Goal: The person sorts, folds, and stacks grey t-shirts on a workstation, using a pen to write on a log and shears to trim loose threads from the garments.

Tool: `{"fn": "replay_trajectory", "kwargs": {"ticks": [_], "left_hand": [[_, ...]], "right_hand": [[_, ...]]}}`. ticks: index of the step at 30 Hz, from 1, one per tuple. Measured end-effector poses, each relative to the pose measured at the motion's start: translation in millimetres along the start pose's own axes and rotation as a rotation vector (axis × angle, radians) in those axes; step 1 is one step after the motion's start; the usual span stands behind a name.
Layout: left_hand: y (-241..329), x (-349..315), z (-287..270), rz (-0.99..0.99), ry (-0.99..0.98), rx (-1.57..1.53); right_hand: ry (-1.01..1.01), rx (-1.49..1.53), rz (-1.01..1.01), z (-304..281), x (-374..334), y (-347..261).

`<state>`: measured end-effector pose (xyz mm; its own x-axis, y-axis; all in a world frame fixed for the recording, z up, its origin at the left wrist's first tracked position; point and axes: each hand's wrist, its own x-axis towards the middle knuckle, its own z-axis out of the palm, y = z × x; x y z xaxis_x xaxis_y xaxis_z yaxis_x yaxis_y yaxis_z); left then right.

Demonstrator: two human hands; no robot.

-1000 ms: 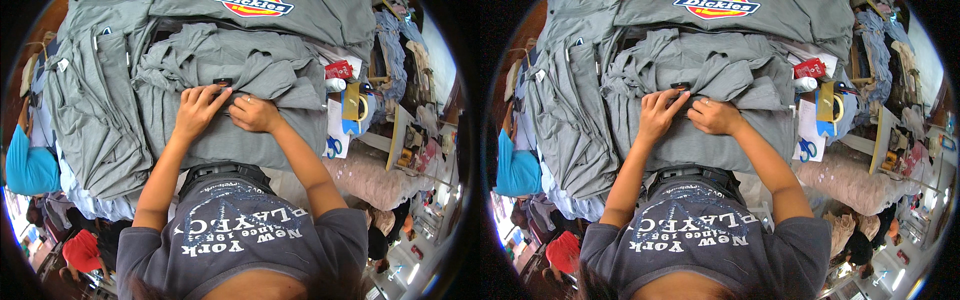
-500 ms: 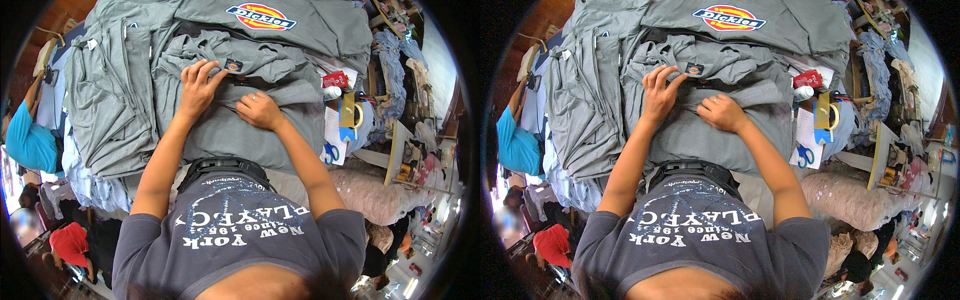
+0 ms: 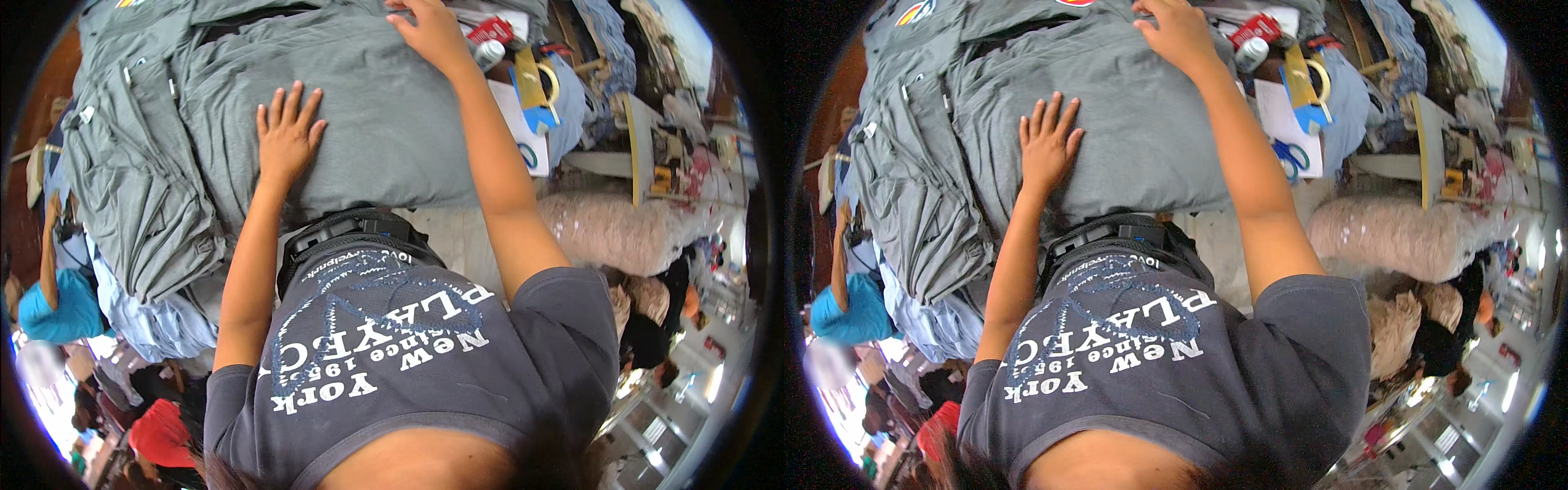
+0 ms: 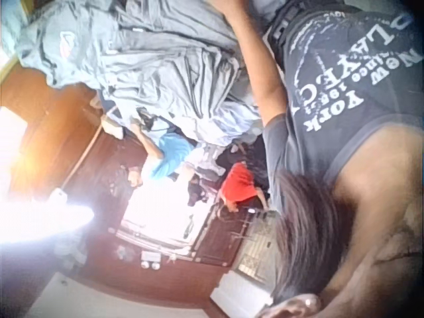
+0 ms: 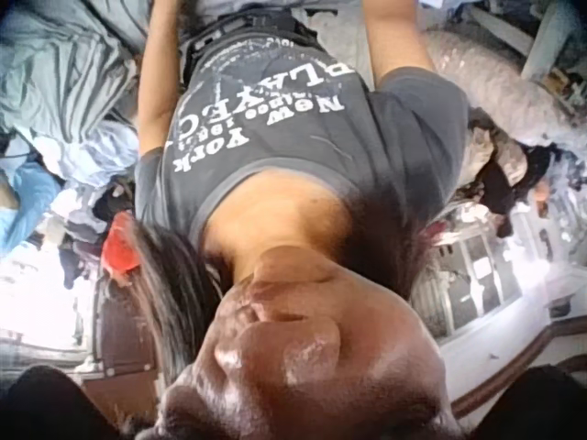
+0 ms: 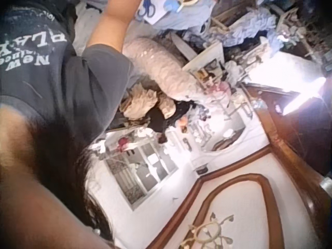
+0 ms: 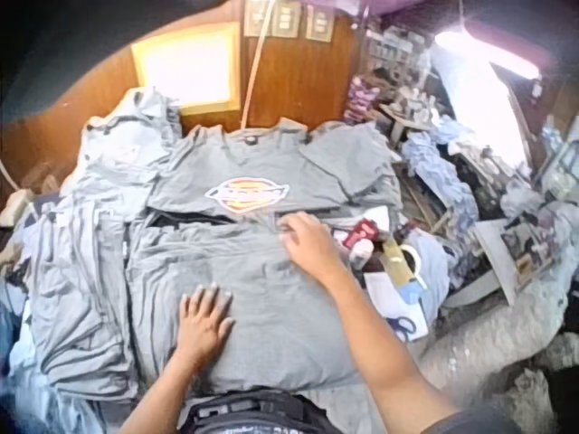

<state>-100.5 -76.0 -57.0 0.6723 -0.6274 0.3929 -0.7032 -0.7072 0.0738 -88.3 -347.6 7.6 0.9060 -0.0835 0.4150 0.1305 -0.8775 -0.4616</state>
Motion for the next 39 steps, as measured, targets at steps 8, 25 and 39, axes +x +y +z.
{"fn": "replay_trajectory", "kwargs": {"ticks": [8,25,39], "left_hand": [[8.2,-3.1,13.7,-0.076,-0.072,0.131],[190.2,-27.5,2.2,0.356,-0.249,-0.694],[161.4,-40.9,1.2,-0.449,-0.507,-1.617]], "right_hand": [[0.089,0.482,0.631,-67.1,-228.0,43.3],[0.332,0.811,0.475,-48.6,-280.4,-68.4],[0.277,1.19,0.759,-43.1,-272.3,-51.6]]}}
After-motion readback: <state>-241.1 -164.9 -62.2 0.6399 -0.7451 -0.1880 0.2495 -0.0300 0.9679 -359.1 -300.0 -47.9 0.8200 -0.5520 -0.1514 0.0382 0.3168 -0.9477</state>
